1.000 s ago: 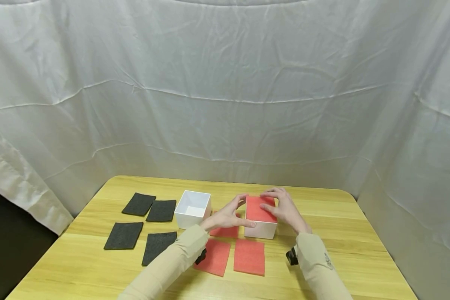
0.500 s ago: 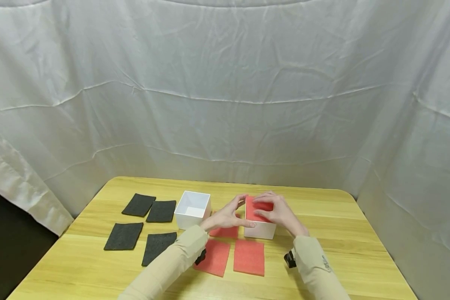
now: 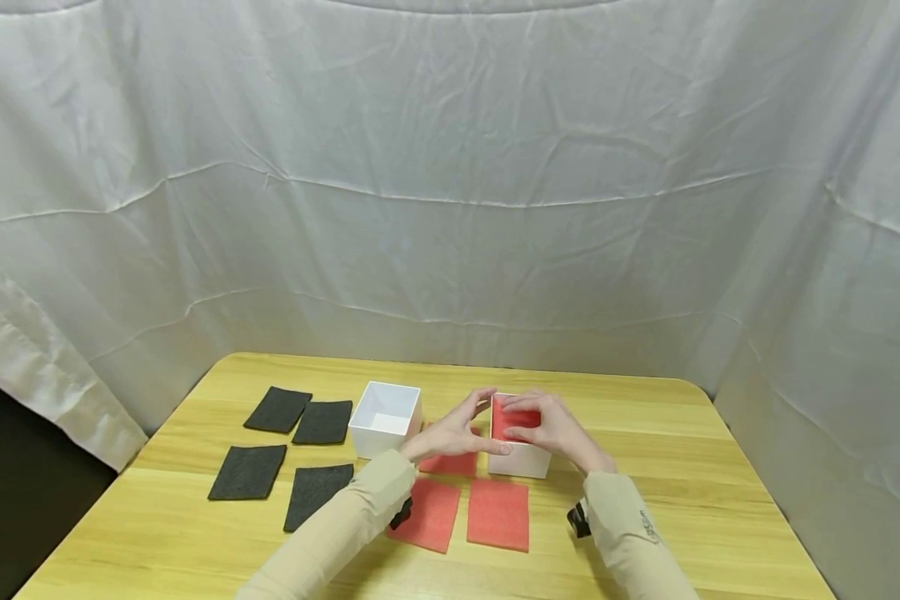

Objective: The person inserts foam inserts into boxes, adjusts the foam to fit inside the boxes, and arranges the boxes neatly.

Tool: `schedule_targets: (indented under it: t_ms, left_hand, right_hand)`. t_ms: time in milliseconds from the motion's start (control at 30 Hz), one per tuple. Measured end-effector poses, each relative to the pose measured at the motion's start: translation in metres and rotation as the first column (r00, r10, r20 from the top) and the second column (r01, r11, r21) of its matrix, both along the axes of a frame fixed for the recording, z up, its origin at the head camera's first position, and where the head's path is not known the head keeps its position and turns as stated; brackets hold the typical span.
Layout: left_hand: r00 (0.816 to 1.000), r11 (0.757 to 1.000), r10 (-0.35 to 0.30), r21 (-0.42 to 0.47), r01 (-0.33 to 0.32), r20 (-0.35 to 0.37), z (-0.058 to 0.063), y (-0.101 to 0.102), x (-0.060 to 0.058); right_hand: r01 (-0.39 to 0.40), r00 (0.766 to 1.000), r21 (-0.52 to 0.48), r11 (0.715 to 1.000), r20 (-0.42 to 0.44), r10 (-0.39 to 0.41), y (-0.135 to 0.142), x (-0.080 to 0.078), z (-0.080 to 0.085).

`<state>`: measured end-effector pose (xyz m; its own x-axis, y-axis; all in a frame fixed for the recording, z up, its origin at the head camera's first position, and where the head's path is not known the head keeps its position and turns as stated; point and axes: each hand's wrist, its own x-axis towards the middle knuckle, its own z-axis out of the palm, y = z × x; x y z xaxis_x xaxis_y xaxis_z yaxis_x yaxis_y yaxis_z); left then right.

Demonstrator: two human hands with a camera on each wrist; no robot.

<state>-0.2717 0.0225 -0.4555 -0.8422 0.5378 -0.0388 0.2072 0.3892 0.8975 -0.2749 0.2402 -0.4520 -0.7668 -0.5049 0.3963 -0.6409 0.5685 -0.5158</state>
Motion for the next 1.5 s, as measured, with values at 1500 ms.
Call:
schedule_targets:
  t_ms: [1500]
  left_hand:
    - [1.0, 1.0, -0.004, -0.006, 0.004, -0.006, 0.0, 0.0, 0.0]
  right_hand:
    - [0.031, 0.996, 0.183, 0.983, 0.079, -0.046, 0.035, 0.008, 0.021]
